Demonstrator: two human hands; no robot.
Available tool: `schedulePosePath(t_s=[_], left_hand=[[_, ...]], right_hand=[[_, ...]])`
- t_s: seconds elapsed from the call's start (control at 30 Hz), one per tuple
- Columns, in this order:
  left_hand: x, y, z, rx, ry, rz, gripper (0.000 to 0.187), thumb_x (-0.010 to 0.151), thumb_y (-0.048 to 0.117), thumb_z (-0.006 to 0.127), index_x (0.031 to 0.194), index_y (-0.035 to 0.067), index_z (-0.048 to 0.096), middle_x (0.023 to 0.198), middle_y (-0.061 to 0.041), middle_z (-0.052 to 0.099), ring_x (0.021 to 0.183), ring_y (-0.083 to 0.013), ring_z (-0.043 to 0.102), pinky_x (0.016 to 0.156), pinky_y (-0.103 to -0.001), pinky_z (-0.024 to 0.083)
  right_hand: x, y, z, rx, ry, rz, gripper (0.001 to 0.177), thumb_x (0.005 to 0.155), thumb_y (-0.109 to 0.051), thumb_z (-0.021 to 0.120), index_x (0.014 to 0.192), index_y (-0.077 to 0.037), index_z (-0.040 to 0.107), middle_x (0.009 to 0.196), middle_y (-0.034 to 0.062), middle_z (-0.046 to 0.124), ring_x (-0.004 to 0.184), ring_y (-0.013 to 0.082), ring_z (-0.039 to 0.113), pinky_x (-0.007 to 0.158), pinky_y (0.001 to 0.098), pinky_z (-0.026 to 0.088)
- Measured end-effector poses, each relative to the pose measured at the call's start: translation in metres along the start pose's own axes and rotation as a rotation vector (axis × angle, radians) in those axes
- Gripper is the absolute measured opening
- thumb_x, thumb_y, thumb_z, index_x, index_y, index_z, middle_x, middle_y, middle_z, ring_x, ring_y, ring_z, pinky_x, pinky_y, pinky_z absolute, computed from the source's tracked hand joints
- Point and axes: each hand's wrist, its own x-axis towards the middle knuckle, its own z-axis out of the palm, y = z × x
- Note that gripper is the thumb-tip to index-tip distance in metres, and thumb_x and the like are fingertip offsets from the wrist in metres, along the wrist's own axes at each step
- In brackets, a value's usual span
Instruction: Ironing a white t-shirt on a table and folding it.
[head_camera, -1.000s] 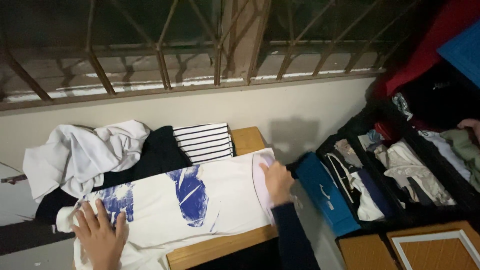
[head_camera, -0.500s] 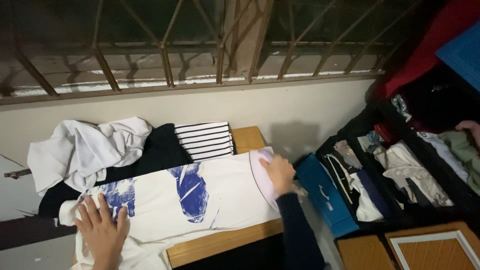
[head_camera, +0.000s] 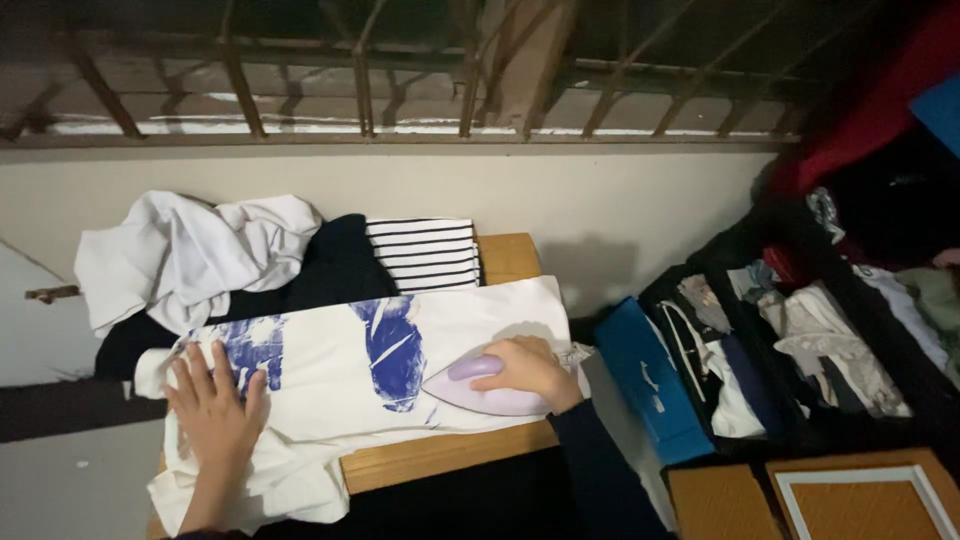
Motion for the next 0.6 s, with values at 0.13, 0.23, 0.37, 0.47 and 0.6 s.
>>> schedulePosePath(t_s=[0.13, 0.23, 0.37, 0.47, 0.6], left_hand=[[-0.002, -0.009, 0.005, 0.060, -0.035, -0.032, 0.077, 0.101, 0.051, 0.053, 0.161, 0.005, 0.045, 0.170, -0.027, 0.034, 0.154, -0.0516, 0.030, 0.122, -0.071, 0.019], [0.001, -0.004, -0.003, 0.033, -0.044, -0.023, 0.076, 0.099, 0.051, 0.054, 0.159, 0.006, 0.045, 0.169, -0.026, 0.034, 0.153, -0.0503, 0.031, 0.122, -0.069, 0.019], [0.003, 0.002, -0.004, 0.000, -0.038, -0.060, 0.073, 0.099, 0.050, 0.055, 0.159, 0.009, 0.046, 0.169, -0.024, 0.034, 0.153, -0.0493, 0.032, 0.122, -0.068, 0.019], [0.002, 0.002, -0.007, -0.004, -0.027, -0.057, 0.072, 0.099, 0.048, 0.057, 0.159, 0.010, 0.046, 0.168, -0.023, 0.034, 0.152, -0.0483, 0.032, 0.122, -0.068, 0.020], [0.005, 0.004, -0.005, -0.018, 0.006, -0.058, 0.072, 0.095, 0.046, 0.061, 0.157, 0.012, 0.047, 0.167, -0.022, 0.035, 0.152, -0.0472, 0.032, 0.120, -0.068, 0.021]], right_hand=[[-0.006, 0.009, -0.007, -0.005, -0.028, -0.023, 0.055, 0.068, -0.064, 0.077, 0.101, -0.020, 0.079, 0.098, 0.0099, 0.077, 0.097, 0.0326, 0.072, 0.085, 0.0424, 0.054], [-0.008, 0.026, -0.008, -0.030, -0.026, 0.029, 0.055, 0.066, -0.063, 0.079, 0.099, -0.020, 0.080, 0.098, 0.0097, 0.077, 0.097, 0.0323, 0.072, 0.084, 0.0421, 0.054], [-0.006, -0.010, -0.004, -0.043, -0.012, -0.006, 0.054, 0.064, -0.062, 0.081, 0.098, -0.020, 0.080, 0.096, 0.0105, 0.076, 0.094, 0.0328, 0.072, 0.083, 0.0416, 0.054], [-0.001, -0.066, 0.009, 0.005, 0.009, -0.130, 0.051, 0.066, -0.060, 0.080, 0.098, -0.020, 0.080, 0.091, 0.0116, 0.076, 0.090, 0.0339, 0.072, 0.081, 0.0427, 0.054], [0.016, -0.112, 0.029, 0.002, 0.100, -0.225, 0.049, 0.071, -0.059, 0.079, 0.098, -0.018, 0.078, 0.084, 0.0131, 0.075, 0.084, 0.0350, 0.073, 0.079, 0.0444, 0.055]])
